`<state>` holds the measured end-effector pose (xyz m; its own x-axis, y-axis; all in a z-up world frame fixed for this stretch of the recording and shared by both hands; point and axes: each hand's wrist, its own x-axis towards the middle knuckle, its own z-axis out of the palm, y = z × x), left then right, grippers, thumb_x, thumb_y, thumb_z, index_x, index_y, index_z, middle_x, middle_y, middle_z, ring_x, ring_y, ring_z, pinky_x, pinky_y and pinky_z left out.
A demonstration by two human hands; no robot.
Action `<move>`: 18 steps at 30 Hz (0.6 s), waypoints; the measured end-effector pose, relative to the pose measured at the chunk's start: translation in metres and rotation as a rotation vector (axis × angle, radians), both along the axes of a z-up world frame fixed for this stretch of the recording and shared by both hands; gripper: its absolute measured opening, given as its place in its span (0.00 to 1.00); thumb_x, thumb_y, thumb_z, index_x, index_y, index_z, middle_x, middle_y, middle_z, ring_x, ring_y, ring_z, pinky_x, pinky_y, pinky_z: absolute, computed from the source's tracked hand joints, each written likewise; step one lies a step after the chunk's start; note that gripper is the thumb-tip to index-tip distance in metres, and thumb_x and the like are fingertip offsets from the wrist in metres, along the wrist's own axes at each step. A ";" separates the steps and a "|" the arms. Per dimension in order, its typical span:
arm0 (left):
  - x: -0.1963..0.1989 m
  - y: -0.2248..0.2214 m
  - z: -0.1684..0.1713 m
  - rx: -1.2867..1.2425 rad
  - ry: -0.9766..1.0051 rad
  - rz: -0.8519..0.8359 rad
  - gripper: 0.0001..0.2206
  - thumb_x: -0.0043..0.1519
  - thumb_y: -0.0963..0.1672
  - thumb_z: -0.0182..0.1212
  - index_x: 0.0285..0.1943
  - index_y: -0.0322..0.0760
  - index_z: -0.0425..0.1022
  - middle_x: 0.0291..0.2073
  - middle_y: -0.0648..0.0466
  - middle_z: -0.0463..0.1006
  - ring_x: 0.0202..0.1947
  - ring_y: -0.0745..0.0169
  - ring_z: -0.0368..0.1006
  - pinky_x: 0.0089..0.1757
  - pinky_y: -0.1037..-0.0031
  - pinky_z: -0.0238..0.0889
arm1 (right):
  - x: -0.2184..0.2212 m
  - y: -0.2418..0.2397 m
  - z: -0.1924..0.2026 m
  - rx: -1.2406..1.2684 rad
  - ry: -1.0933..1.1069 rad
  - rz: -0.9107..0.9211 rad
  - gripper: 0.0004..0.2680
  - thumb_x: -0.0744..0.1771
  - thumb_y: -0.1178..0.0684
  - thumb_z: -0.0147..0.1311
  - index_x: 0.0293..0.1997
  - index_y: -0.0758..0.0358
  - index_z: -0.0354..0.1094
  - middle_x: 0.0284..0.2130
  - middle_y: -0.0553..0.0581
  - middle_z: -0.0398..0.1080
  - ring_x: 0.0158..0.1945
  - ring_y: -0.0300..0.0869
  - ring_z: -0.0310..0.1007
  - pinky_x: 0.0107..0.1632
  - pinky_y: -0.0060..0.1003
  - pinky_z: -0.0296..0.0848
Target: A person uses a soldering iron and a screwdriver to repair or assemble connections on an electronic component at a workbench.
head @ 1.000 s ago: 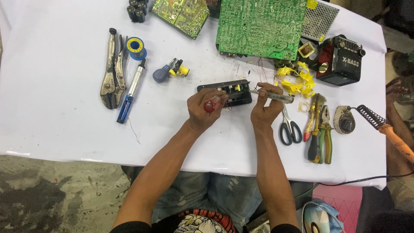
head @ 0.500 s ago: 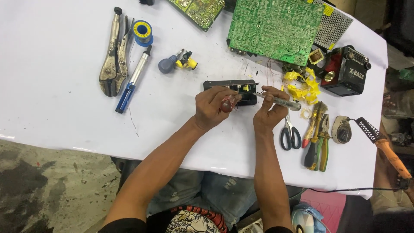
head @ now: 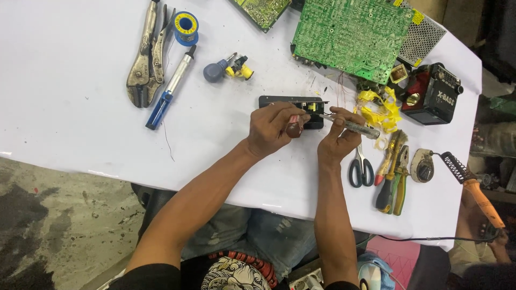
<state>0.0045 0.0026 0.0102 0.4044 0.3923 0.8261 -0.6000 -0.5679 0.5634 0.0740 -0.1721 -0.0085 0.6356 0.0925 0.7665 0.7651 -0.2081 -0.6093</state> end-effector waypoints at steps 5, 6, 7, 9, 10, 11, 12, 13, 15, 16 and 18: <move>0.002 0.001 -0.003 0.006 -0.012 -0.003 0.04 0.64 0.44 0.68 0.41 0.39 0.80 0.30 0.53 0.79 0.29 0.54 0.81 0.32 0.69 0.77 | 0.001 0.001 0.003 0.014 -0.013 -0.035 0.09 0.73 0.51 0.49 0.40 0.66 0.60 0.31 0.58 0.67 0.44 0.57 0.77 0.55 0.50 0.70; 0.003 0.000 -0.005 -0.023 -0.019 -0.012 0.04 0.64 0.43 0.69 0.41 0.40 0.80 0.30 0.54 0.79 0.29 0.53 0.80 0.31 0.68 0.76 | 0.000 0.002 0.004 0.021 0.008 -0.026 0.10 0.73 0.50 0.49 0.39 0.66 0.59 0.31 0.58 0.67 0.44 0.56 0.77 0.54 0.48 0.70; 0.002 0.000 -0.001 -0.023 -0.018 -0.011 0.04 0.64 0.43 0.69 0.41 0.40 0.80 0.30 0.54 0.79 0.29 0.53 0.80 0.31 0.68 0.76 | -0.001 0.003 0.005 0.021 0.010 -0.025 0.10 0.73 0.50 0.49 0.39 0.66 0.59 0.31 0.58 0.67 0.44 0.56 0.77 0.54 0.48 0.70; -0.001 0.000 0.008 -0.024 -0.022 -0.033 0.04 0.65 0.43 0.67 0.41 0.38 0.80 0.30 0.51 0.79 0.28 0.52 0.80 0.31 0.68 0.77 | -0.003 0.005 0.006 0.016 0.016 0.006 0.11 0.73 0.49 0.50 0.38 0.66 0.60 0.30 0.59 0.68 0.43 0.57 0.77 0.54 0.49 0.71; -0.001 0.002 0.009 -0.023 -0.018 -0.031 0.04 0.65 0.43 0.67 0.41 0.38 0.80 0.30 0.51 0.79 0.28 0.52 0.80 0.31 0.68 0.77 | -0.003 0.005 0.004 0.017 0.019 0.007 0.11 0.73 0.49 0.50 0.38 0.66 0.60 0.30 0.59 0.68 0.43 0.57 0.77 0.54 0.49 0.71; -0.002 0.002 0.011 -0.026 -0.028 -0.032 0.04 0.64 0.42 0.68 0.40 0.37 0.79 0.30 0.50 0.79 0.28 0.51 0.80 0.31 0.68 0.77 | -0.002 0.004 0.003 0.020 -0.003 -0.002 0.10 0.73 0.50 0.50 0.39 0.66 0.60 0.30 0.59 0.67 0.44 0.57 0.77 0.54 0.49 0.70; -0.002 0.002 0.012 -0.029 -0.038 -0.032 0.04 0.64 0.42 0.68 0.40 0.37 0.79 0.30 0.49 0.79 0.28 0.51 0.80 0.31 0.68 0.78 | -0.001 0.003 0.002 0.023 -0.025 -0.012 0.10 0.73 0.51 0.51 0.39 0.67 0.59 0.31 0.59 0.67 0.44 0.57 0.76 0.55 0.50 0.70; -0.002 0.001 0.009 -0.030 -0.037 -0.032 0.04 0.64 0.42 0.68 0.40 0.37 0.79 0.30 0.49 0.79 0.28 0.51 0.80 0.31 0.68 0.78 | -0.001 0.003 0.002 0.022 -0.025 -0.012 0.10 0.73 0.51 0.51 0.39 0.67 0.59 0.31 0.59 0.67 0.44 0.57 0.76 0.55 0.50 0.70; 0.000 0.000 0.004 -0.026 -0.043 0.010 0.04 0.63 0.43 0.71 0.40 0.38 0.81 0.32 0.52 0.80 0.30 0.53 0.81 0.32 0.69 0.77 | -0.003 0.002 0.003 0.033 0.004 0.032 0.10 0.73 0.50 0.49 0.39 0.67 0.60 0.29 0.59 0.66 0.43 0.56 0.77 0.54 0.49 0.71; -0.001 0.001 0.006 -0.025 -0.042 0.009 0.04 0.63 0.43 0.71 0.40 0.38 0.81 0.32 0.52 0.80 0.30 0.53 0.81 0.32 0.69 0.77 | -0.002 0.003 0.002 0.034 0.005 0.031 0.10 0.73 0.50 0.49 0.39 0.67 0.60 0.29 0.59 0.66 0.43 0.56 0.77 0.54 0.49 0.71; -0.003 0.001 0.011 -0.011 -0.015 -0.033 0.04 0.63 0.42 0.69 0.41 0.37 0.80 0.30 0.48 0.79 0.29 0.49 0.80 0.31 0.67 0.78 | -0.001 0.004 0.001 0.061 -0.063 0.061 0.11 0.73 0.50 0.51 0.39 0.68 0.60 0.28 0.59 0.65 0.40 0.57 0.76 0.50 0.50 0.73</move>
<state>0.0015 0.0036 0.0207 0.4053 0.3878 0.8279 -0.6269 -0.5412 0.5604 0.0734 -0.1676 -0.0076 0.5810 0.0817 0.8098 0.8121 -0.1246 -0.5701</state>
